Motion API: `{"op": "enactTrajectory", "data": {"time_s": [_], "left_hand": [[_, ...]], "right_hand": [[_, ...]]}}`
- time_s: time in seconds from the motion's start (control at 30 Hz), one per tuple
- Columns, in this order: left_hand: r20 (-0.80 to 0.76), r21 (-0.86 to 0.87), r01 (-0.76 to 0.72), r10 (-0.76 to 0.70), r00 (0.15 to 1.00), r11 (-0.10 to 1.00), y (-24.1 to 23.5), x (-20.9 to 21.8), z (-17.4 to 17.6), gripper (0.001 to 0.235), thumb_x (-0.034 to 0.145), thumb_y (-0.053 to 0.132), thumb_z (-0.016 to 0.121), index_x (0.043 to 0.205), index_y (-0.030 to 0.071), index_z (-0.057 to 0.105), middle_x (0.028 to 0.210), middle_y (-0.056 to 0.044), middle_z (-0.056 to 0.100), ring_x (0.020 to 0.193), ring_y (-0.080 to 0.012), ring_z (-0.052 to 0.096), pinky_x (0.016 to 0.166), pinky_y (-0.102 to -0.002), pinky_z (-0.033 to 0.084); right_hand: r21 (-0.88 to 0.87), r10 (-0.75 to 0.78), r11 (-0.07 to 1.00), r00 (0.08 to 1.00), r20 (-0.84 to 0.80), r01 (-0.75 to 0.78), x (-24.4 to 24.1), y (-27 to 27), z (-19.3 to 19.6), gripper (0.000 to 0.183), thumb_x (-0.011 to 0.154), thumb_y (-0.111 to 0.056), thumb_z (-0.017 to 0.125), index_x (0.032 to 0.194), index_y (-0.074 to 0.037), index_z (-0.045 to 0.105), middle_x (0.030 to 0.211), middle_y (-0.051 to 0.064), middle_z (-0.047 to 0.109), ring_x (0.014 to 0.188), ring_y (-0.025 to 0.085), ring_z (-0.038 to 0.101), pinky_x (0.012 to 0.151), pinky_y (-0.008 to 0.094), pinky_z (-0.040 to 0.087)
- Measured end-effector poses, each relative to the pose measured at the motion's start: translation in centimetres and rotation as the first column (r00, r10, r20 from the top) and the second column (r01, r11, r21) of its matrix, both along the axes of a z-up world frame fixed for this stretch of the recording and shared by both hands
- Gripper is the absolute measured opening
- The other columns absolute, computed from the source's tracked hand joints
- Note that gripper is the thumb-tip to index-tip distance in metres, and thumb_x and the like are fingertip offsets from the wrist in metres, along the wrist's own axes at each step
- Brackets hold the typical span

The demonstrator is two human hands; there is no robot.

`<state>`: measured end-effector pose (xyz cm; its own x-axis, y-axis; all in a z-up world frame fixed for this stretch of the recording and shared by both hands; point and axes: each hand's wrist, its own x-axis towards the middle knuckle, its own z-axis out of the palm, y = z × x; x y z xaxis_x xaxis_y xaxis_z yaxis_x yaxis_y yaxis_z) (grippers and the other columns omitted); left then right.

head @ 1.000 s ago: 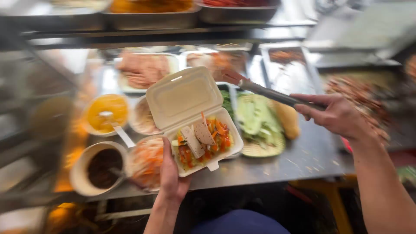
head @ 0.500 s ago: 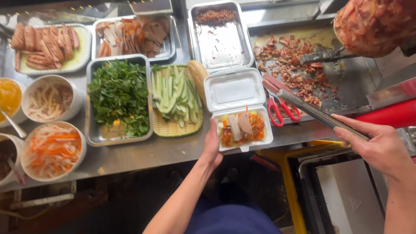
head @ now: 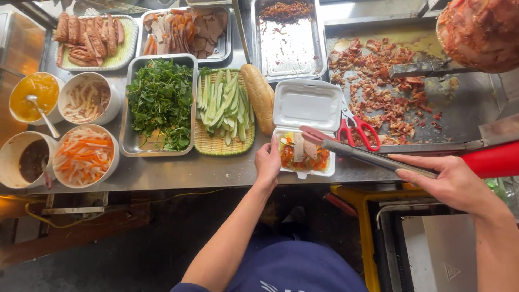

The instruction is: The person assembles a meal in a white styrofoam container by layering various ingredients. They add sauces, sliced cucumbers, pickled vegetables, sliced meats, and fried onions using tongs and scissors, finishing with fresh herbs.

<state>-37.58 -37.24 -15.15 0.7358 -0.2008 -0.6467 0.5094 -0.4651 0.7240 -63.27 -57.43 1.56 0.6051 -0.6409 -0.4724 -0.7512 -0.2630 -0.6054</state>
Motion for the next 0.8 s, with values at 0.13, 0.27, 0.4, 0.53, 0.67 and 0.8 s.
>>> {"op": "enactTrajectory", "data": {"time_s": [0.13,0.27,0.4,0.53,0.67,0.8], "left_hand": [[0.105,0.095,0.228,-0.237,0.966,0.969,2.0,1.7,3.0,0.042,0.102,0.044,0.053,0.101,0.008,0.073,0.099,-0.007,0.072,0.093,-0.0205,0.066,0.085,-0.035,0.052],[0.533,0.041,0.24,-0.224,0.816,0.97,3.8,2.6,5.1,0.033,0.095,0.036,0.064,0.104,0.007,0.078,0.098,-0.009,0.079,0.081,-0.016,0.072,0.075,-0.031,0.059],[0.043,-0.26,0.285,-0.284,0.958,0.923,2.4,2.8,6.6,0.052,0.094,0.033,0.065,0.137,0.004,0.061,0.106,-0.016,0.072,0.081,-0.0214,0.074,0.063,-0.029,0.068],[-0.131,-0.592,0.049,-0.156,0.979,0.805,2.0,2.7,4.2,0.037,0.086,0.02,0.078,0.113,-0.006,0.073,0.093,-0.018,0.076,0.071,-0.0229,0.074,0.068,-0.029,0.066],[-0.123,-0.61,0.087,-0.203,0.971,0.788,2.1,2.8,5.2,0.037,0.079,0.016,0.083,0.108,-0.005,0.076,0.091,-0.02,0.078,0.072,-0.0226,0.075,0.073,-0.028,0.066],[-0.154,-0.665,0.055,-0.209,0.966,0.745,1.9,2.6,2.8,0.028,0.077,0.006,0.085,0.102,-0.004,0.078,0.089,-0.018,0.078,0.071,-0.0223,0.075,0.076,-0.026,0.066]], "right_hand": [[0.081,0.046,0.996,0.999,0.002,-0.046,1.0,-0.2,-1.0,0.045,0.082,-0.016,0.08,0.128,-0.015,0.081,0.091,-0.001,0.056,0.064,0.011,0.038,0.057,0.027,0.03],[0.134,0.13,0.982,0.991,0.037,-0.134,1.6,-0.3,-1.8,0.042,0.088,-0.019,0.076,0.129,-0.018,0.084,0.064,0.001,0.05,0.054,0.014,0.025,0.05,0.029,0.018],[0.193,0.099,0.976,0.994,0.038,-0.105,2.8,0.2,-1.6,0.045,0.087,-0.016,0.077,0.132,-0.014,0.083,0.091,-0.001,0.073,0.069,0.013,0.05,0.066,0.024,0.037],[0.201,0.05,0.979,0.998,-0.047,-0.039,3.3,0.7,-1.1,0.044,0.087,-0.017,0.078,0.131,-0.017,0.083,0.082,0.001,0.061,0.06,0.015,0.034,0.057,0.027,0.027],[0.259,-0.009,0.966,0.999,-0.037,0.018,3.0,0.8,-1.8,0.043,0.087,-0.017,0.078,0.13,-0.016,0.083,0.063,0.001,0.042,0.057,0.014,0.029,0.055,0.027,0.02],[0.229,0.026,0.973,0.997,-0.067,-0.011,3.0,0.7,-2.4,0.045,0.088,-0.021,0.078,0.132,-0.019,0.083,0.07,0.001,0.054,0.062,0.015,0.036,0.059,0.026,0.027]]}}
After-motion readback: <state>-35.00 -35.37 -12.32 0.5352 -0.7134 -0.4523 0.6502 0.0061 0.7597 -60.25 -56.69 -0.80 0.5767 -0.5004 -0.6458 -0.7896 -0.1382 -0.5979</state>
